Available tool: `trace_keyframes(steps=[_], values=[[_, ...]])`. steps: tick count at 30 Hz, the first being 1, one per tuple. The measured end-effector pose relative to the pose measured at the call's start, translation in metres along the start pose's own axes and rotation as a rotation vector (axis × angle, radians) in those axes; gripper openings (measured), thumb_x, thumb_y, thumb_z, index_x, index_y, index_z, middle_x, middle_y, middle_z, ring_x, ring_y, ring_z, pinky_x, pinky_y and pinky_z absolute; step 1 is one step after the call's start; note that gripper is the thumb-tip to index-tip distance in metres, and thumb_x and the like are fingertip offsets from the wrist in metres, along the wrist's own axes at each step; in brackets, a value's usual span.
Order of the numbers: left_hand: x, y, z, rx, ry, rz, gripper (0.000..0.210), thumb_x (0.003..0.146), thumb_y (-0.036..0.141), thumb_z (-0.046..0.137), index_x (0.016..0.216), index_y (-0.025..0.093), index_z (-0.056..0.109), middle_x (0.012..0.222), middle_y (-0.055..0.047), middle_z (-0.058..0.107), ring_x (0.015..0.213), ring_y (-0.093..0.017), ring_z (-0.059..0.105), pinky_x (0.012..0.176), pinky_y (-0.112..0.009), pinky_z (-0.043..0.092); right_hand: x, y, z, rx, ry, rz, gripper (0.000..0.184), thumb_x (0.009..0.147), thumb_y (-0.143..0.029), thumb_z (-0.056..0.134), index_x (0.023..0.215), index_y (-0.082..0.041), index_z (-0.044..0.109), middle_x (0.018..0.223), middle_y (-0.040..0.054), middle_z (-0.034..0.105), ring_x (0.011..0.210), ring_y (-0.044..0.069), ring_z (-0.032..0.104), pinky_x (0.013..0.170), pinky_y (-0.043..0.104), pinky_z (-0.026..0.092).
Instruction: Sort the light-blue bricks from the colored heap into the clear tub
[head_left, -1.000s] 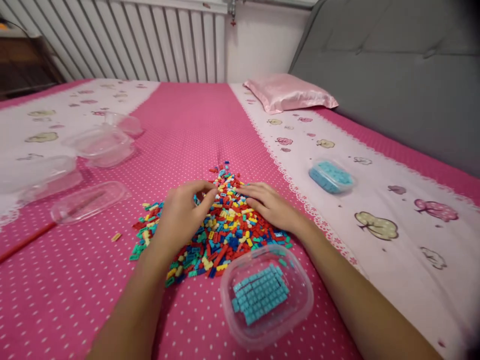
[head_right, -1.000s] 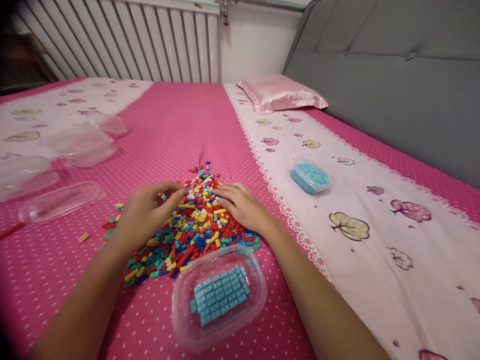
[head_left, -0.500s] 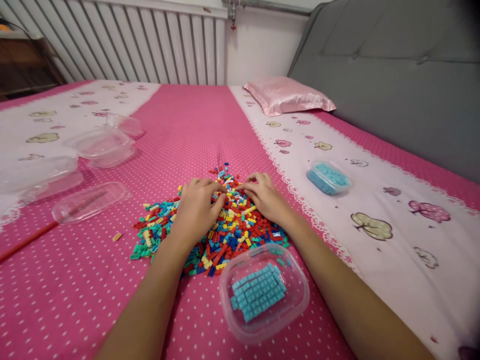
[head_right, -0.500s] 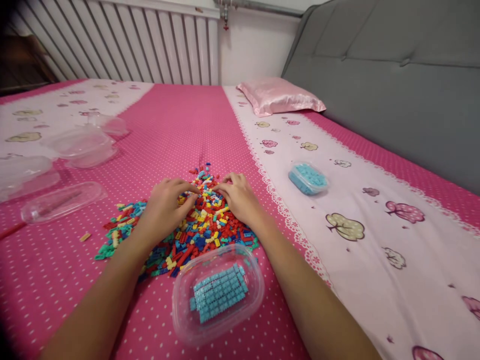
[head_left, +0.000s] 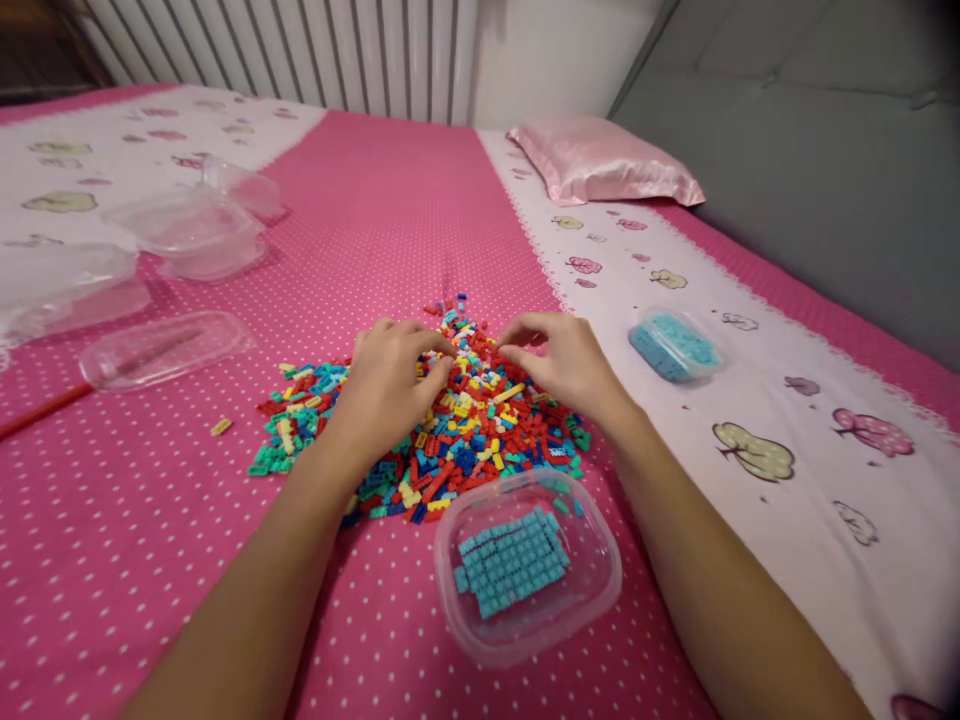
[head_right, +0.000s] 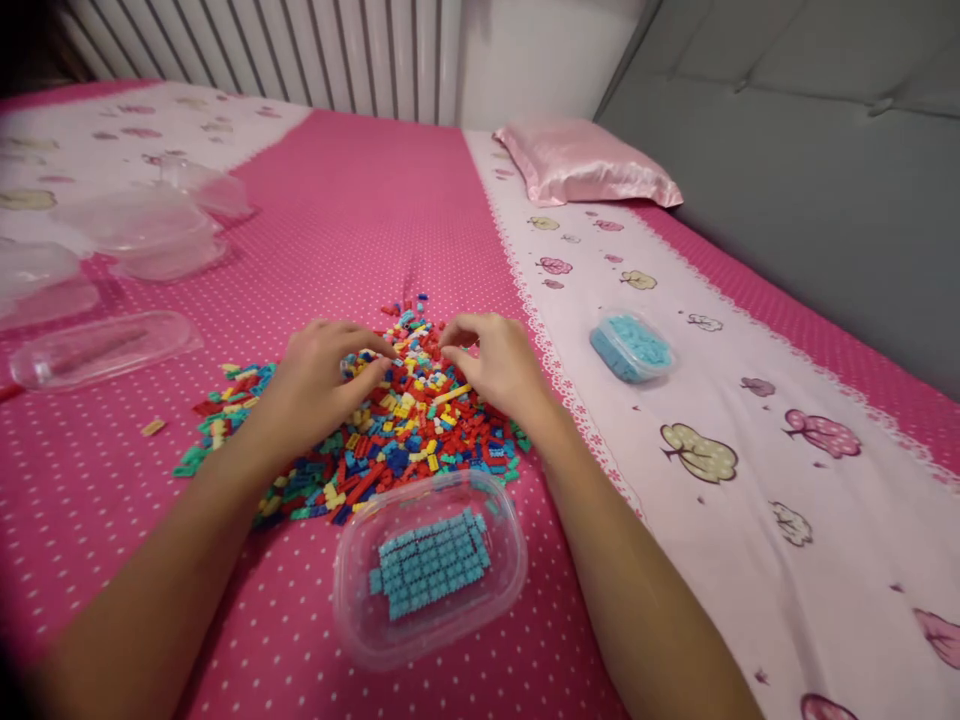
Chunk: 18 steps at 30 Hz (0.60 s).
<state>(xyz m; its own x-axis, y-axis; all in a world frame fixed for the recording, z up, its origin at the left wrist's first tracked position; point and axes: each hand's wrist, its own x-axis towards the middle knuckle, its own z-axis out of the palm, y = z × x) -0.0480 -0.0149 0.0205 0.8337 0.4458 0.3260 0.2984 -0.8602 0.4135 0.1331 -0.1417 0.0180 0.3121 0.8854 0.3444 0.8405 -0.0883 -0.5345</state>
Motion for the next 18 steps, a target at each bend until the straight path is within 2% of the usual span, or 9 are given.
trace_keyframes(steps=[4,8,12,18], values=[[-0.001,0.000,0.000,0.003,0.012,-0.002,0.027,0.095,0.031,0.051,0.101,0.020,0.074,0.105,-0.007,0.072,0.102,-0.026,0.059,0.098,-0.042,0.039,-0.020,-0.038,-0.036,0.165,-0.141,-0.053,0.008,0.091,-0.020,0.062,0.093,-0.019,0.070,0.085,-0.0008,0.074,0.075,0.012,0.066,0.068,0.025,0.052],[-0.003,-0.002,0.002,-0.008,0.017,-0.004,0.027,0.095,0.031,0.051,0.105,0.020,0.074,0.107,-0.006,0.072,0.103,-0.025,0.058,0.100,-0.042,0.039,-0.047,-0.075,-0.060,0.185,-0.391,-0.153,0.014,0.088,-0.015,0.066,0.090,-0.027,0.074,0.089,-0.0059,0.076,0.078,0.010,0.068,0.071,0.021,0.052],[-0.005,-0.004,0.004,-0.004,0.035,0.000,0.026,0.094,0.030,0.053,0.102,0.019,0.074,0.109,-0.007,0.072,0.105,-0.025,0.058,0.102,-0.042,0.038,-0.069,-0.094,-0.056,0.200,-0.505,-0.214,0.020,0.084,-0.010,0.068,0.087,-0.029,0.074,0.080,-0.0099,0.074,0.066,0.006,0.066,0.061,0.017,0.048],[-0.004,-0.008,0.004,-0.006,0.034,-0.012,0.026,0.093,0.028,0.052,0.104,0.020,0.075,0.111,-0.007,0.071,0.109,-0.025,0.057,0.107,-0.045,0.036,-0.085,-0.098,-0.033,-0.027,-0.607,-0.123,0.015,0.080,-0.014,0.067,0.078,-0.029,0.070,0.068,-0.0084,0.072,0.053,0.008,0.062,0.048,0.025,0.037]])
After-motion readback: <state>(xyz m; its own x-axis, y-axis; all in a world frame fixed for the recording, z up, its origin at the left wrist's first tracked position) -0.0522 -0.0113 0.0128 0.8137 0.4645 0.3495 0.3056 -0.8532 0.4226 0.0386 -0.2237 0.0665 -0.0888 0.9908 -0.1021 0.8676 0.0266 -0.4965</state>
